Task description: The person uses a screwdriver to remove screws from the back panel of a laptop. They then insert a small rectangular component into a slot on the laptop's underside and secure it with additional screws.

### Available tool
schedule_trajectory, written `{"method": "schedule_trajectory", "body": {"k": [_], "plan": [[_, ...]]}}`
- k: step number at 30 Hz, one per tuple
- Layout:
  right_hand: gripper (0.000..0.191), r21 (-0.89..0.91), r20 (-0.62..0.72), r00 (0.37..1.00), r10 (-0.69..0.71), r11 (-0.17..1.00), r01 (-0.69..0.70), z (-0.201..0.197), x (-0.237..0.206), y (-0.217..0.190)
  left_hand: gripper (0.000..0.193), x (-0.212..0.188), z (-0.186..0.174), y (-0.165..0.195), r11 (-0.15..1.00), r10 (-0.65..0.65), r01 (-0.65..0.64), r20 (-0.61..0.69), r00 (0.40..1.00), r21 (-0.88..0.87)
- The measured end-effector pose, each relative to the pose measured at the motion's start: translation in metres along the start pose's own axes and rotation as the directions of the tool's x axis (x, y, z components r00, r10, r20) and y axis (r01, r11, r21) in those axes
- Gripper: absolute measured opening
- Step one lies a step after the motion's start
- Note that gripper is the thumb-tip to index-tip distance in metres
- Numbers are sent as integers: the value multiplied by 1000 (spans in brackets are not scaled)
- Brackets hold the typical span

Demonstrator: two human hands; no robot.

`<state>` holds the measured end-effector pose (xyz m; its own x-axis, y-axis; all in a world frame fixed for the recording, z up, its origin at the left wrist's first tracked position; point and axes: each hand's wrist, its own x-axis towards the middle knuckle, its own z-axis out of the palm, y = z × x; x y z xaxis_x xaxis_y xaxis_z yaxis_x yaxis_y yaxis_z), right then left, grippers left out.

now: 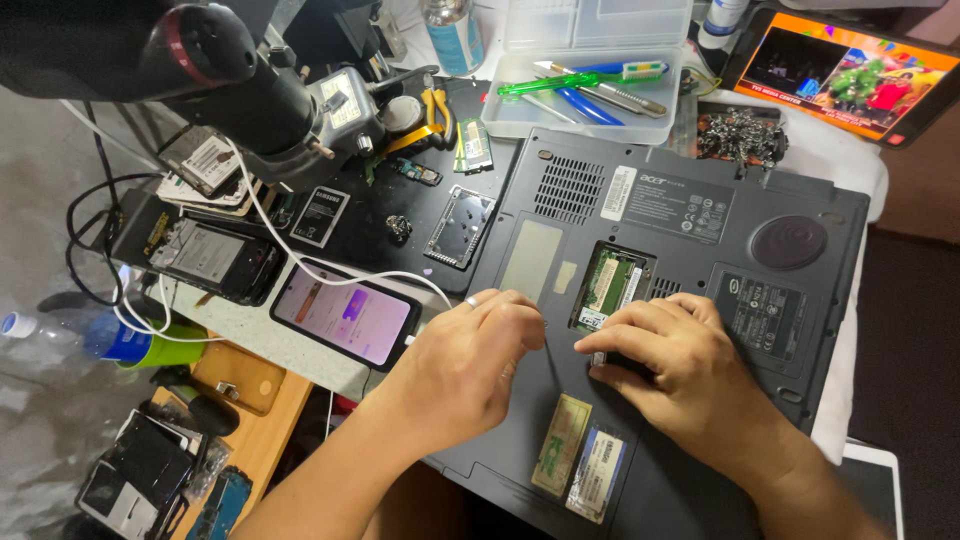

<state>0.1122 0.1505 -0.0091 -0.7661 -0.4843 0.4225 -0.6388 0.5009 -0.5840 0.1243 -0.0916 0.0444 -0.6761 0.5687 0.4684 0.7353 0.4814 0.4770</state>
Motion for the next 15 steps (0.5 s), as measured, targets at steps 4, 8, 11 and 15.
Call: {"method": "schedule_trajectory", "body": {"k": [4,8,11,15], "plan": [[24,0,9,1000,16,1000,-16,1,0,0,42,0,0,0,1000,5,-5,-10,1000,26],[23,4,-1,1000,7,1000,-7,1,0,-1,41,-1,1,-1,1000,9,-9,5,1000,24],[23,5,6,1000,14,1000,-14,1,0,0,40,-1,1,-1,1000,14,-14,-8,1000,12],[24,8,22,999,29,1000,-29,1,-1,1,38,3,-1,3,999,1,-1,1,1000,44]]}}
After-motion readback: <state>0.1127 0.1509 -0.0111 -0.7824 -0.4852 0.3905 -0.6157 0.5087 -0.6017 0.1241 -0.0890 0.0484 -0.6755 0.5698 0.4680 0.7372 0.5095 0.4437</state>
